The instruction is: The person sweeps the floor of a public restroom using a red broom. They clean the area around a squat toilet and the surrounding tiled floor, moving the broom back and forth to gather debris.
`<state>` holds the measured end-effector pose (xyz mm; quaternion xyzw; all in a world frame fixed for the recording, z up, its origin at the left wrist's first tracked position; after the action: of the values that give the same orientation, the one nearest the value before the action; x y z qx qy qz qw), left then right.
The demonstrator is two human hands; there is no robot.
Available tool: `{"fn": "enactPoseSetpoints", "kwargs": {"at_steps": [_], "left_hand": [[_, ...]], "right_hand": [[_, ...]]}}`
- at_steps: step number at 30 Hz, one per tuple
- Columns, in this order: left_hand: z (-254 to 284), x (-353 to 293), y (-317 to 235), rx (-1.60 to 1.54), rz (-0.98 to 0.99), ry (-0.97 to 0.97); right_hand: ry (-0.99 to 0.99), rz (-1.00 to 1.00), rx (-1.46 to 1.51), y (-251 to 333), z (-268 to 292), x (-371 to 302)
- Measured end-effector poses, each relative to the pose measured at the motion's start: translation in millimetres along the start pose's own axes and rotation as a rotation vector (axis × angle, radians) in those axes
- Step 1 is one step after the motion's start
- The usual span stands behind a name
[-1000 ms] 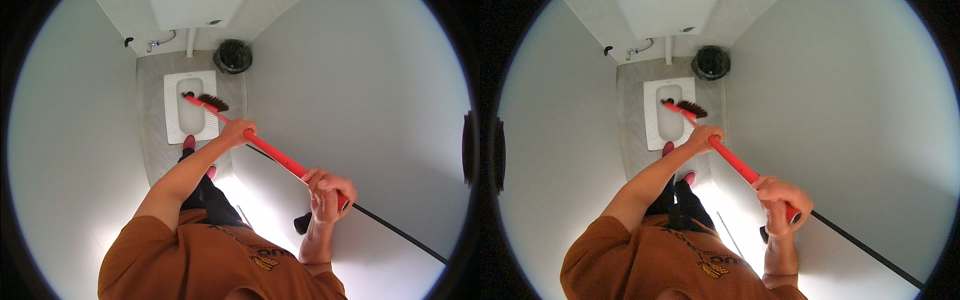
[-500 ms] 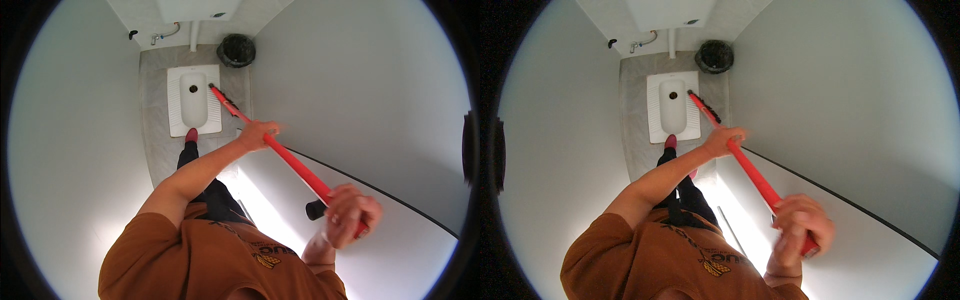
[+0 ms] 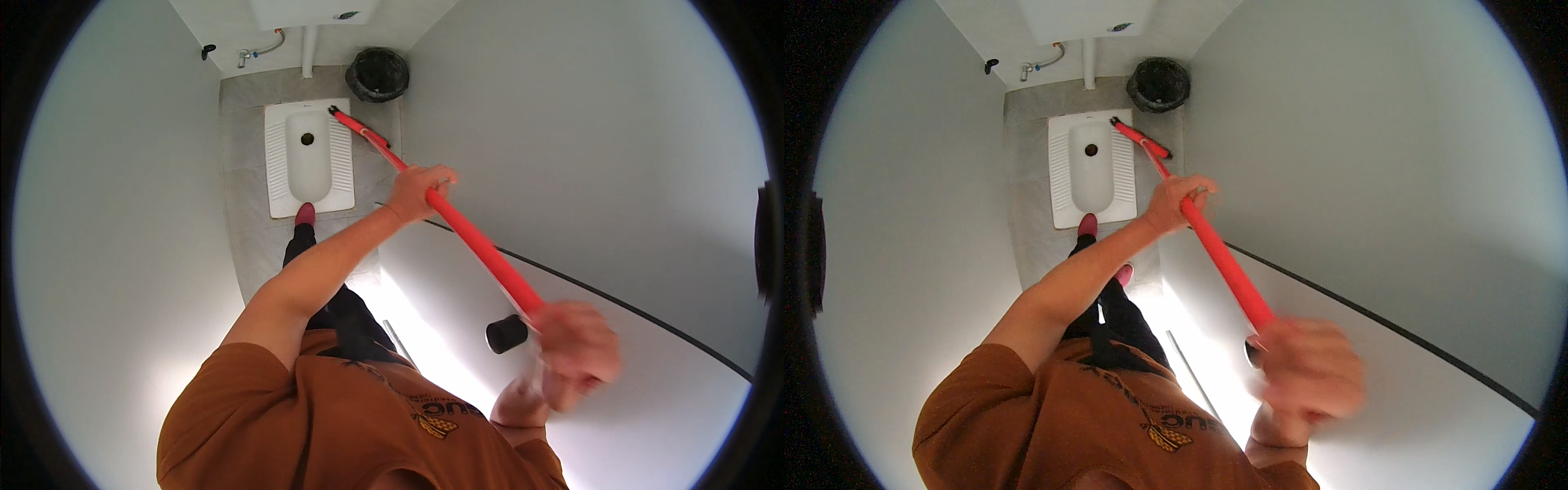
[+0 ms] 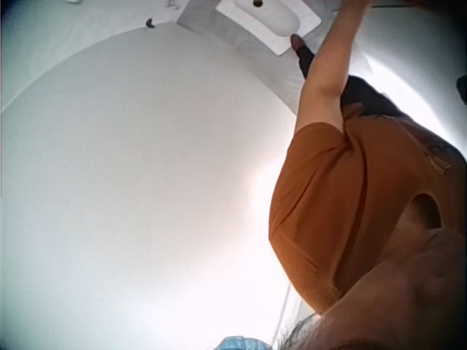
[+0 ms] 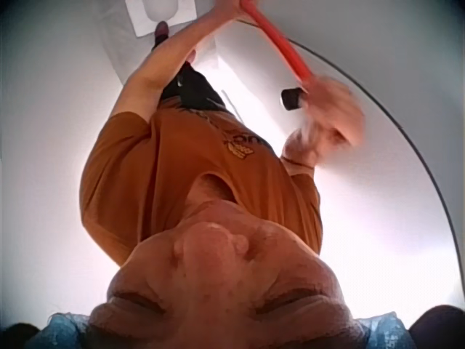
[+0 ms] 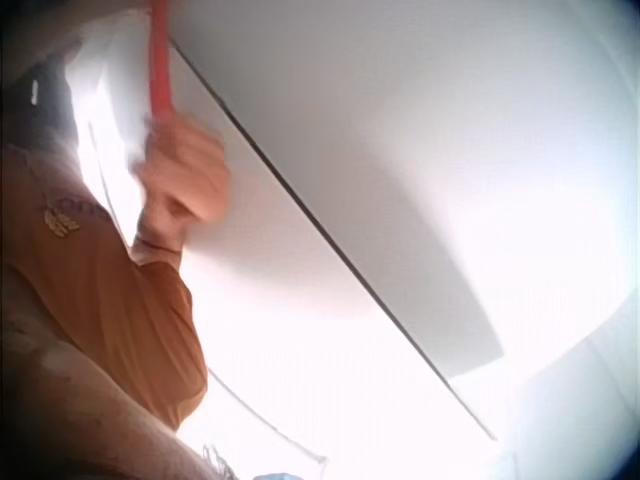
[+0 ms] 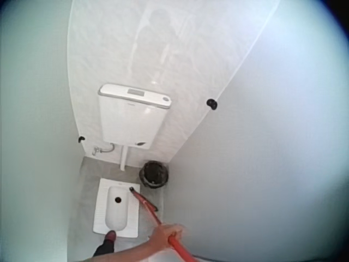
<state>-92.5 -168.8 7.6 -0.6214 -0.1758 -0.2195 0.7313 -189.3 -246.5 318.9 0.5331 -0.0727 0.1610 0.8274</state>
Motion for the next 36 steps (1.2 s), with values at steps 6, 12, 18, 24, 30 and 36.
{"fn": "enactPoseSetpoints", "kwargs": {"at_steps": [6,12,18,24,30,36], "left_hand": [[10,-53,44,-0.078,0.234,0.455],[14,-25,-14,0.004,0.211,0.462],[-23,-27,-62,-0.136,-0.035,0.195],[-9,-79,22,-0.1,0.125,0.388],[-10,-50,-33,-0.066,0.041,0.207],[-49,-51,-47,-0.237,0.03,0.238]], "right_hand": [[0.011,-0.156,0.251,-53,-11,-2],[-0.431,-0.031,0.199,-34,48,-15],[-0.125,0.246,0.126,23,39,-16],[-0.11,-0.302,0.285,-48,4,-31],[0.021,0.015,0.258,-15,44,-22],[0.207,0.183,0.06,12,16,-32]]}}
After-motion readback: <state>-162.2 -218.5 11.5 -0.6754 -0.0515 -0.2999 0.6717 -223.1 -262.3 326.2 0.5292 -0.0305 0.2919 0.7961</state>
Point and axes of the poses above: each hand's wrist, its own x-axis towards the middle knuckle, its own z-axis out of the back of the hand, y = z × x, the point moved 3 cm from there along x, towards the middle knuckle, and after that the axes turned 11 degrees about -z, right-handed, at the moved point
